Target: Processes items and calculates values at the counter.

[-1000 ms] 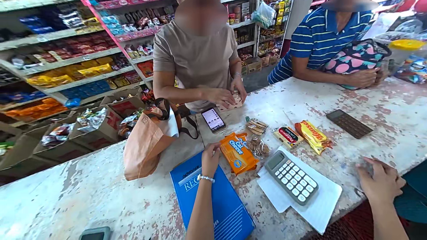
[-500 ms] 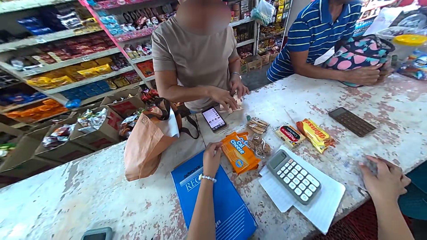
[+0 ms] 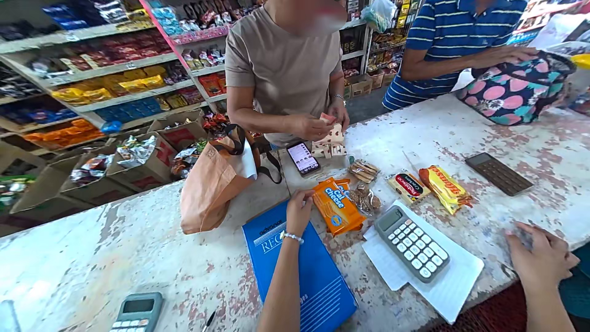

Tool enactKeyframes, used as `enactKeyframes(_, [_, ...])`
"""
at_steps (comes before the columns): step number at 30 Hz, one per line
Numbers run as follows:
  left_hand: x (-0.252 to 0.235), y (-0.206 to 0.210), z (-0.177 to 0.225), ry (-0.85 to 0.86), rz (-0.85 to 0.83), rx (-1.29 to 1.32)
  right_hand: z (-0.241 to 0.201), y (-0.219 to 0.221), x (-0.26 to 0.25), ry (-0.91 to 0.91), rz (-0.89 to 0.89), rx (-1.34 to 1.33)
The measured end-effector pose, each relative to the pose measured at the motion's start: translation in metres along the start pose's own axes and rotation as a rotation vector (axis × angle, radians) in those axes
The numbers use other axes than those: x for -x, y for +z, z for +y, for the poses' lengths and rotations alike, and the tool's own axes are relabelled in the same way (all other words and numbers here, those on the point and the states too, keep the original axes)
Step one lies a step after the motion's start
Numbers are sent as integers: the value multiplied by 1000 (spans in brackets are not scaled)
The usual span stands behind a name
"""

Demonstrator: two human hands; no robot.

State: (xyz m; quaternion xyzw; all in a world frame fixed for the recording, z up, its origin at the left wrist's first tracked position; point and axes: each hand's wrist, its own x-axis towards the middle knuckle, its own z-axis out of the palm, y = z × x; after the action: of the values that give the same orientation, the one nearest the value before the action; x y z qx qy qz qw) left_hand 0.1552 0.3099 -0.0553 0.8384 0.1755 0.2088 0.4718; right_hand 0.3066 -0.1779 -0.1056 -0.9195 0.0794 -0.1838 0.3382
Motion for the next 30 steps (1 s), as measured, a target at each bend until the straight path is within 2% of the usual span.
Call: enactKeyframes(30, [0,1,2,3,17,0,0,-1,1,1,3,-23])
